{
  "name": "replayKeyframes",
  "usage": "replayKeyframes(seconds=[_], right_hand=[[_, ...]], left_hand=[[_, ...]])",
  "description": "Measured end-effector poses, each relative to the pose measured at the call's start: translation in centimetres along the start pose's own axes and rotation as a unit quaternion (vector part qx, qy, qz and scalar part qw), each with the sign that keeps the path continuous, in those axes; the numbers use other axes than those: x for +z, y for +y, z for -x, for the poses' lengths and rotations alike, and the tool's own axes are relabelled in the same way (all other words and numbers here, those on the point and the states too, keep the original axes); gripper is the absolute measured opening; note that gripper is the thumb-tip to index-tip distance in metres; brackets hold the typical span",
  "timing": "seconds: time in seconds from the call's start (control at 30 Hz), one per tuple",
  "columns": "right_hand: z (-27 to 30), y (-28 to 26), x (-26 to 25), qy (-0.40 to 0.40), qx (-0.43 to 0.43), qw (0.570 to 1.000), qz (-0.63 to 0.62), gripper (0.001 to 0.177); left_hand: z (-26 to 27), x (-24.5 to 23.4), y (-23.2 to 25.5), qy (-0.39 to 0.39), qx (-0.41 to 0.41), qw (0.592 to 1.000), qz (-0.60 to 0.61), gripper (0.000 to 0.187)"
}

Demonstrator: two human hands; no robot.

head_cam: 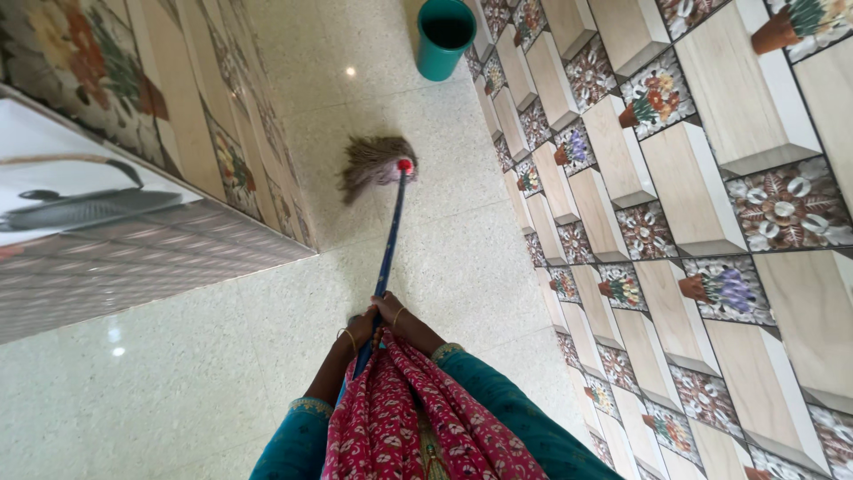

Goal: The person mopped the floor of a hallway using a mop.

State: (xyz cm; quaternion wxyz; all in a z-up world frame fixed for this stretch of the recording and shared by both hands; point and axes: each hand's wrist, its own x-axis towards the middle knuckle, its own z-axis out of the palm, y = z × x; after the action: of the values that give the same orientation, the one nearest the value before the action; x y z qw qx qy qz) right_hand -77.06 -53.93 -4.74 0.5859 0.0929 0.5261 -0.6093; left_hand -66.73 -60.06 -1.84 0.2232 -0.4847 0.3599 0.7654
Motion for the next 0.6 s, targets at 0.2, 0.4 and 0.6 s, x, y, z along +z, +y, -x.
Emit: replayKeyframes(seconds=[0.2, 0.4, 0.6], right_hand=[[4.8, -2.6, -7.1, 0.097, 0.025, 0.994, -0.051, 0.027], [4.6, 1.9, -15.0, 0.123, 0.072, 0.967, -0.213, 0.026], [-2.9, 2.9, -17.2, 0.074, 0.136, 0.98, -0.124, 0.015]], left_hand=[[-3.9, 6.9, 1.8, -0.076, -0.011, 0.977, -0.197, 0.065], [-7.0, 10.8, 0.0, -0.229, 0.147, 0.839, -0.471, 0.054], [-12.5, 8.4, -0.3, -0.218, 0.253, 0.749, -0.573, 0.041]])
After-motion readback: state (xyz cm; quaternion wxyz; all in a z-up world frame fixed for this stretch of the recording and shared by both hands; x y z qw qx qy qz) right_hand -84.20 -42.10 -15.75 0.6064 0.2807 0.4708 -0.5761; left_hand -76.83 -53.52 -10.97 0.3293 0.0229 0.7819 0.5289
